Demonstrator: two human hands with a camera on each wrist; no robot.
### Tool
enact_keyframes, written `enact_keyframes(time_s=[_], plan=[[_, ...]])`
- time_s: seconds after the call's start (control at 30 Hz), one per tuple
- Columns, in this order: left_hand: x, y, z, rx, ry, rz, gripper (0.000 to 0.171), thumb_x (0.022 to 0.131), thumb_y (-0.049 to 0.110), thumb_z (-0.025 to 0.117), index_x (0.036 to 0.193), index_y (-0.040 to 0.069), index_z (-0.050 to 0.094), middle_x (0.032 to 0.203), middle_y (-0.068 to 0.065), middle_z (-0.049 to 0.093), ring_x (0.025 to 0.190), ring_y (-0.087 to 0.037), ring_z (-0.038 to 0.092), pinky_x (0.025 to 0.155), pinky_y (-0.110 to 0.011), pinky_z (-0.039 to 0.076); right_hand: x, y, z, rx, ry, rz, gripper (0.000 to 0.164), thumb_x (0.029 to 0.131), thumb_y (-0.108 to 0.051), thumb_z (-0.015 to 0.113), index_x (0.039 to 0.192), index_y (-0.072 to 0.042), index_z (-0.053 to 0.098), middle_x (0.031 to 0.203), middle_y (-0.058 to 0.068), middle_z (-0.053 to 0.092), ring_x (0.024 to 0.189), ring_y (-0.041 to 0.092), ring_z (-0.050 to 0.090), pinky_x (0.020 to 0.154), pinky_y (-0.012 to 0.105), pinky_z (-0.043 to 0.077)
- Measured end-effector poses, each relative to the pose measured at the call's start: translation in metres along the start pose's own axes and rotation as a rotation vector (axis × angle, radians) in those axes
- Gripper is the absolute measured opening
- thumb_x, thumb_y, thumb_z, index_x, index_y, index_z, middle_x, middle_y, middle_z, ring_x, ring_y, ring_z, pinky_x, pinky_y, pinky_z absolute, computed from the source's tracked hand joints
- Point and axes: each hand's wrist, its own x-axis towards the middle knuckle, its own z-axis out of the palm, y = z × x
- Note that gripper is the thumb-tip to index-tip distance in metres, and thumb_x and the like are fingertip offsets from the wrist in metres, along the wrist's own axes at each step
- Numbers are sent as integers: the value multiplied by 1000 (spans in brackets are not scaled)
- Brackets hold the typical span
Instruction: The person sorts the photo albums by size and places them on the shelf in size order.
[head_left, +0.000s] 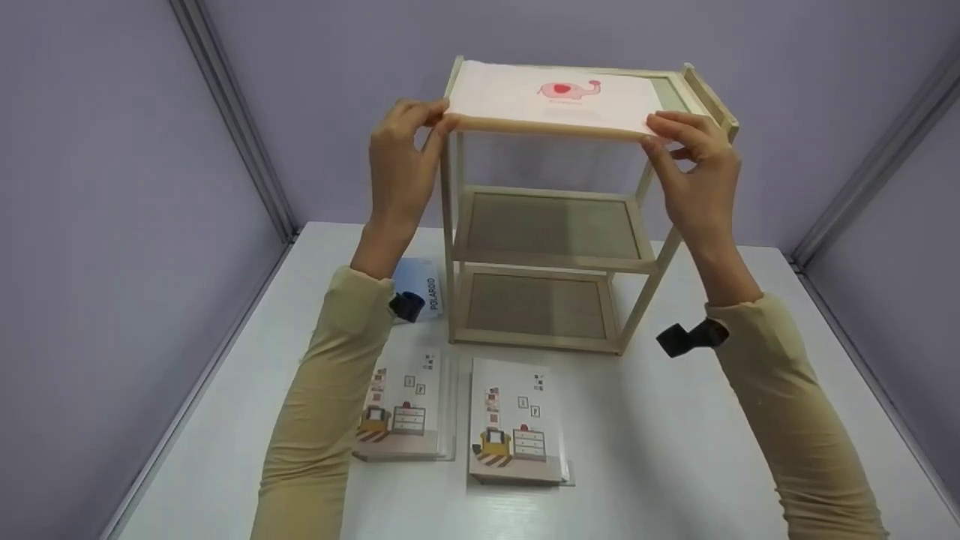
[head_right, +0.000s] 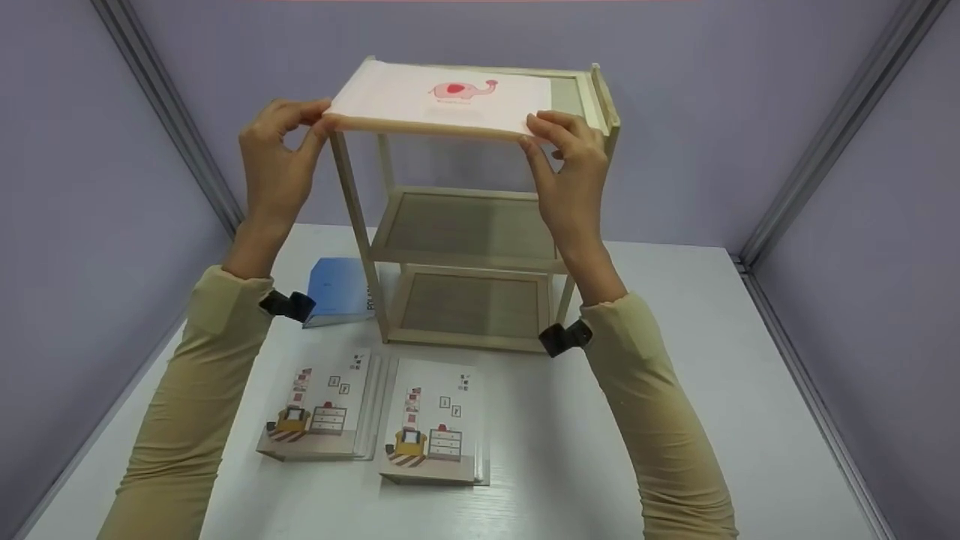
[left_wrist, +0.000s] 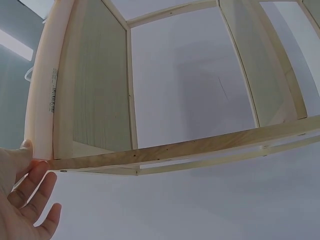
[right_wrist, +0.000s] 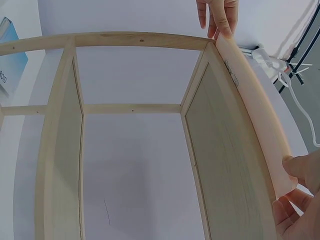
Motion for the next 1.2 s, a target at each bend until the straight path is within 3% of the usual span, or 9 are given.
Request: enact_keyframes(time_s=[1.2], plan=[[-2, -1, 0, -3, 9, -10, 32, 86, 32, 63, 103, 7, 71, 93, -6, 67, 89, -15, 60, 84, -24, 44, 1, 4, 5, -13, 52, 14, 23, 82, -16, 71, 102, -4, 72, 107, 8, 64, 94, 10, 55, 73, 14, 44]])
